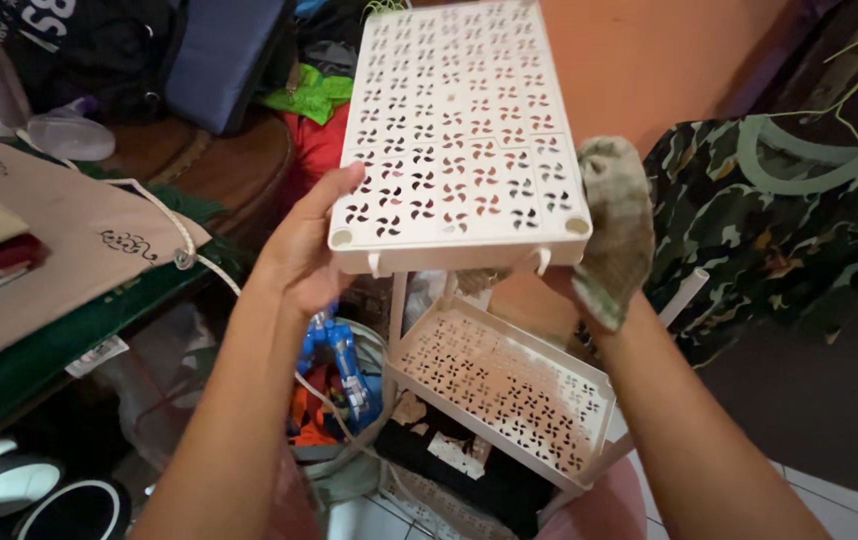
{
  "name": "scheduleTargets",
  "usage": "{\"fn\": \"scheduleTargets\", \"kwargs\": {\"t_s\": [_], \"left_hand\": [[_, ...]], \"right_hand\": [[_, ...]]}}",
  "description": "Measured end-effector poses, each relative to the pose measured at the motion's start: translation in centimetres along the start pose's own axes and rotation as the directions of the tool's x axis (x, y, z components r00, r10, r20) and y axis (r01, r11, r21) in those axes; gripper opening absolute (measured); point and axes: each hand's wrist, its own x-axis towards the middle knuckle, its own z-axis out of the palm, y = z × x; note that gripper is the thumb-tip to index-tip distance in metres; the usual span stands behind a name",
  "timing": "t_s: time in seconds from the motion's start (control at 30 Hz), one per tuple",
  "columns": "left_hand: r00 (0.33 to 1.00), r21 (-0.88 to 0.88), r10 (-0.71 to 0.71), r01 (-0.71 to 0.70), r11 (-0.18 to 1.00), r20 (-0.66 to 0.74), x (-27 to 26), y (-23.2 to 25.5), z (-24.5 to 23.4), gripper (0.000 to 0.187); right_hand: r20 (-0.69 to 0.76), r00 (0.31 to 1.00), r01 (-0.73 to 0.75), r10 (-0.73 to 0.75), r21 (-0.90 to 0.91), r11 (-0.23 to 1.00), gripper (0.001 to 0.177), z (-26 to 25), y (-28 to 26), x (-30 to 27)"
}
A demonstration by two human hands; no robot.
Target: The person wipes a white perforated plastic tray with a cloth, then inserts four white cylindrical legs into the tray's corner holes. The person stacks the assembled tray onto a similar tray below, forming a two-tier rack.
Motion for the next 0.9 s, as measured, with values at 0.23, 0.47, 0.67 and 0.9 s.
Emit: {"fn": "scheduleTargets", "kwargs": {"t_s": [0.23, 0.47, 0.67, 0.9], "left_hand": [[0.981, -0.057, 0.117, -0.127, 0.990, -0.152, 0.6, -2.5, -1.9, 0.053], [0.944, -0.055, 0.286, -0.298, 0.953, -0.164, -0.2, -0.4, -2.7, 0.052], [0.705, 0.763, 0.709, -0.448, 0.466, -0.019, -0.7, 8.9, -3.6, 0.059], [0.629, 0.940, 0.733, 0.010, -0.342, 0.260, -3.6, 14.9, -4.8, 0.063]], "right_hand": [[-0.004, 0.971, -0.231, 0.239, 0.242, 0.942, 0.052, 3.1, 6.7, -5.2], [-0.221, 0.909, -0.299, 0.354, 0.248, 0.922, 0.033, -1.1, 10.4, -3.6], [-0.059, 0.975, -0.211, 0.214, 0.057, 0.976, 0.032, -5.0, 12.6, 1.3], [0.163, 0.972, 0.229, -0.167, -0.530, 0.816, 0.031, 1.5, 13.6, 2.9]]}}
